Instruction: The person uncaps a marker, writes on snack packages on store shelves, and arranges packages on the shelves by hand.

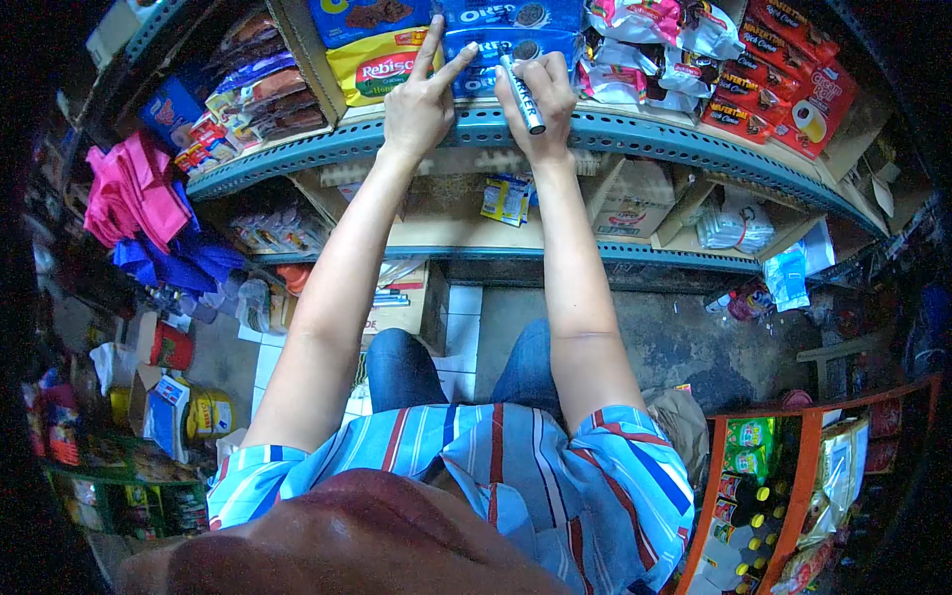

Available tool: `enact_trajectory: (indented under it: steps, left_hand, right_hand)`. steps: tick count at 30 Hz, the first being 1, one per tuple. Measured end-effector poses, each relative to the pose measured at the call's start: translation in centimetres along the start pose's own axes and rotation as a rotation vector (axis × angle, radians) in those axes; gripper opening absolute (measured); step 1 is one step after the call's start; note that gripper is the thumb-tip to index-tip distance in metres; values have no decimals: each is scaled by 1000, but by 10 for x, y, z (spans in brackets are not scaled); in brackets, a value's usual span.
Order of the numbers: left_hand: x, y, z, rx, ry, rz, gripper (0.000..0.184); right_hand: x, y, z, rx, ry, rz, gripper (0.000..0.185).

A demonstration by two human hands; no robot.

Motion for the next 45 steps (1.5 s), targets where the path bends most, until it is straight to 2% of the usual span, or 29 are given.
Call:
enact_trajectory:
  steps: [2, 12, 15, 21, 31, 38, 42, 45]
  left_hand:
    - [-1, 0, 0, 1, -5, -18, 76]
    - [-1, -1, -1, 19, -10, -4, 75]
    - [-1, 0, -1, 13, 3, -24, 77]
    - [0, -1, 0, 5, -3, -11, 77]
    - [0, -1, -1, 21, 5, -19, 74]
    - [0, 0, -1, -1, -22, -13, 74]
    - [1, -1, -1, 17, -12, -3, 74]
    - [-1, -1, -1, 12, -13, -4, 75]
  right_hand:
    - [2, -4, -1, 62, 21, -30, 15]
    - [0, -8, 1, 78, 38, -26, 14]
    - [1, -19, -3, 204, 40, 41, 14]
    - [1, -16, -1, 144, 36, -88, 17]
    - [5, -10, -3, 55, 41, -44, 17]
    - [6, -14, -4, 126, 69, -56, 17]
    - [9, -10, -4, 60, 46, -45, 17]
    - [5, -15, -3, 124, 42, 0, 16]
Point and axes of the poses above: each hand's wrist, its own z-axis towards the middle knuckle, its own y-axis out of the palm, x = y × z, the point moved 8 cm from there along z, towards the middle knuckle, and after that the axes turned 11 degrees about -z, right-handed, at the moved point
